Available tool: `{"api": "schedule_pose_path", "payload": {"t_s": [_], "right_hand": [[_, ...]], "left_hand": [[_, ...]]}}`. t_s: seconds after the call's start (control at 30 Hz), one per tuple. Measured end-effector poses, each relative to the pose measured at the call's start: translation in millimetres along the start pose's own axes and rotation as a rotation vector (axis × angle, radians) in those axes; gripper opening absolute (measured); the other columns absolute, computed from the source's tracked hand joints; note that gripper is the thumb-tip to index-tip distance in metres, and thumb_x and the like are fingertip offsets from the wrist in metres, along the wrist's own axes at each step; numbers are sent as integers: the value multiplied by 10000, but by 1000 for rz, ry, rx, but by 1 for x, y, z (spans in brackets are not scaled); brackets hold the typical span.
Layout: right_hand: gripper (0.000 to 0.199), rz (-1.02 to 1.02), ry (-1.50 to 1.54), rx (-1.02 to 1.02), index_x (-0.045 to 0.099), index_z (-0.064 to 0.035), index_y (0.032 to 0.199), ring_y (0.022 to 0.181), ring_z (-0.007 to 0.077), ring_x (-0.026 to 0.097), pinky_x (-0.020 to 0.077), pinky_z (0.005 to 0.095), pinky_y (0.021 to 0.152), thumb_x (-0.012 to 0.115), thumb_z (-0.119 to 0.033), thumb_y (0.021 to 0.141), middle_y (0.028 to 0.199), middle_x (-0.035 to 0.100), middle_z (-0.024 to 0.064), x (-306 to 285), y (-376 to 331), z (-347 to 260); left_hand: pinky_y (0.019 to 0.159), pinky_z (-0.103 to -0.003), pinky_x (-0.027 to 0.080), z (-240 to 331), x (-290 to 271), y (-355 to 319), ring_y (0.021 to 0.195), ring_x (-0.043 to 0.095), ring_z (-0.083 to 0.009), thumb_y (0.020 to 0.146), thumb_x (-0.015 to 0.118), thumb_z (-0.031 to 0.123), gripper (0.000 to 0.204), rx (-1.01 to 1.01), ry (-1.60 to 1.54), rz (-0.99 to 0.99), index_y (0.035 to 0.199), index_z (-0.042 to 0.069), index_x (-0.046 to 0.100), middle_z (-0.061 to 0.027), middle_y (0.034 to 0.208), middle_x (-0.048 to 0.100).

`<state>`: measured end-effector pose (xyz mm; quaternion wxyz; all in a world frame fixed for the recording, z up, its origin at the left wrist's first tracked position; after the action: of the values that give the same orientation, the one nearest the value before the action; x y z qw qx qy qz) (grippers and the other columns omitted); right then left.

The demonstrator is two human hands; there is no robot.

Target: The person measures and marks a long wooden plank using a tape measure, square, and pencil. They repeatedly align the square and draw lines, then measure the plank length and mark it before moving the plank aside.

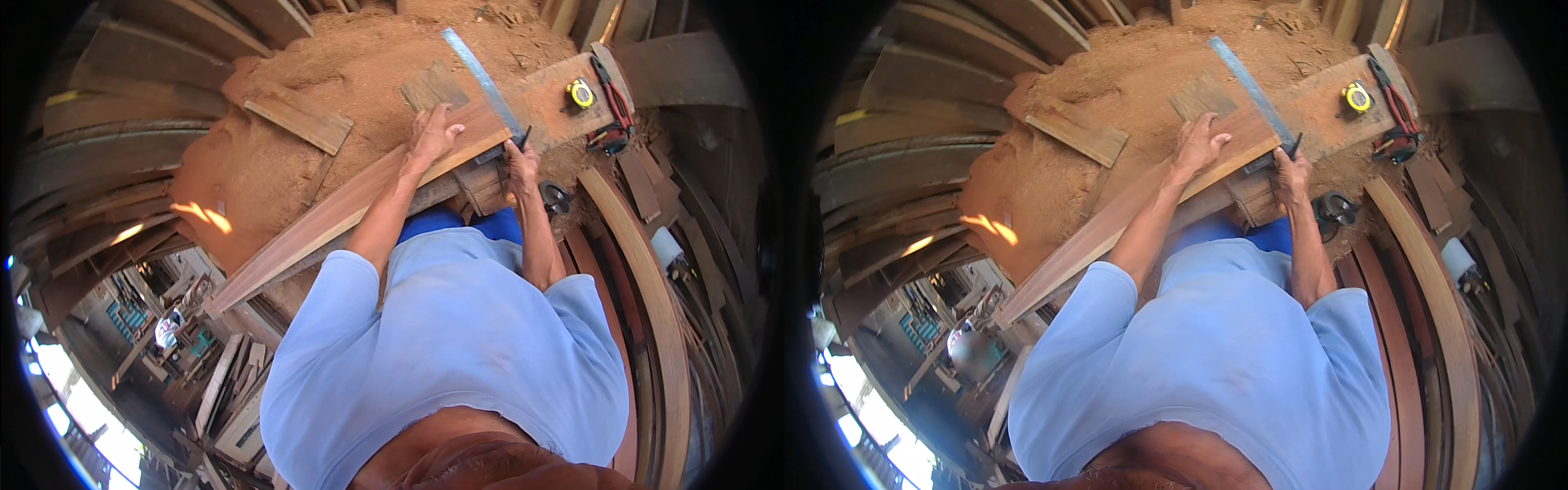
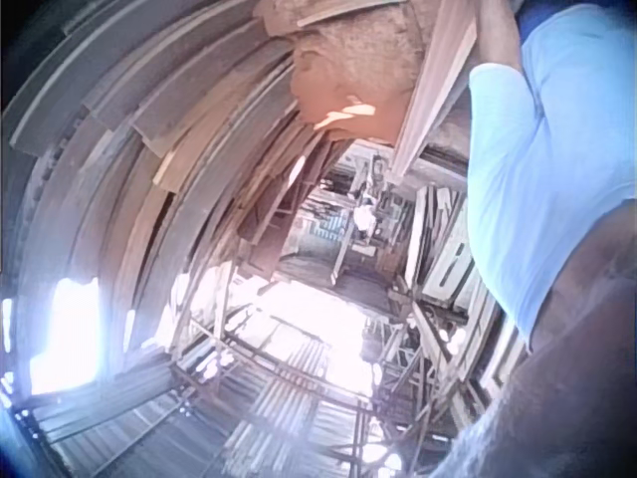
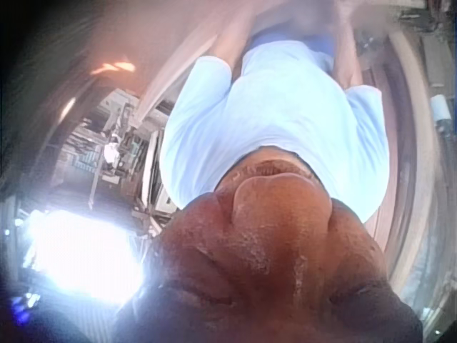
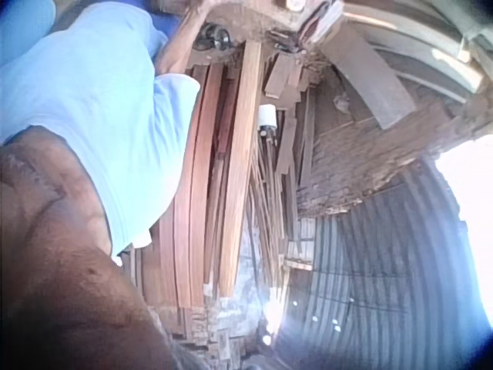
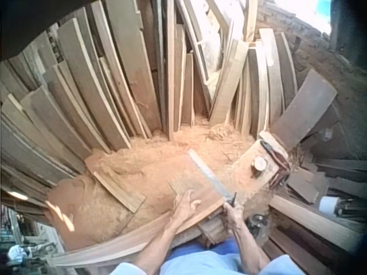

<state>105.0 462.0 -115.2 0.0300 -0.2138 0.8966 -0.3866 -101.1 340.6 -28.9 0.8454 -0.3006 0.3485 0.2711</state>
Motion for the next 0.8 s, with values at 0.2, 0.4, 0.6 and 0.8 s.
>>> {"api": "schedule_pose_path", "payload": {"t_s": [0.2, 0.4, 0.6, 0.8], "right_hand": [[167, -33, 43, 54, 704, -91, 1030, 519, 46, 430, 315, 240, 450, 751, -190, 905, 705, 562, -76, -5, 2, -2], [134, -31, 17, -7, 631, -116, 963, 477, 37, 391, 327, 227, 443, 740, -184, 927, 657, 484, -97, -12, -2, -30], [118, -38, 103, -28, 649, -122, 914, 492, 42, 409, 339, 231, 452, 753, -176, 922, 662, 512, -87, -27, 4, -31], [96, -123, 109, 6, 698, -78, 970, 594, 38, 493, 398, 218, 541, 739, -146, 916, 745, 610, -67, -17, -21, -26]], "left_hand": [[1070, -487, 413, 13, 8, 4, 1230, 544, -400, 833, 796, 278, 731, 46, 0, -21, 1449, 95, 449, -188, 1333, 609], [1091, -475, 374, 38, 25, 0, 1287, 505, -362, 817, 794, 286, 773, 199, 112, 20, 1465, 62, 437, -193, 1379, 572], [1095, -462, 364, 37, 24, 5, 1272, 506, -381, 802, 800, 303, 812, 256, 69, 50, 1475, 52, 421, -214, 1356, 583], [1159, -517, 281, 38, 28, 2, 1391, 381, -427, 751, 835, 442, 976, 238, 47, 26, 1501, 54, 346, -276, 1500, 420]]}}
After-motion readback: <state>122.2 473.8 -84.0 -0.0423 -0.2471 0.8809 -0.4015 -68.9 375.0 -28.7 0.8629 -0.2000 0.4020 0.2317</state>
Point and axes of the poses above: each hand's wrist, its own y-axis towards the middle knuckle, its own x-axis out of the palm, z = x × y, the point moved 5 cm from there along y, towards the middle knuckle
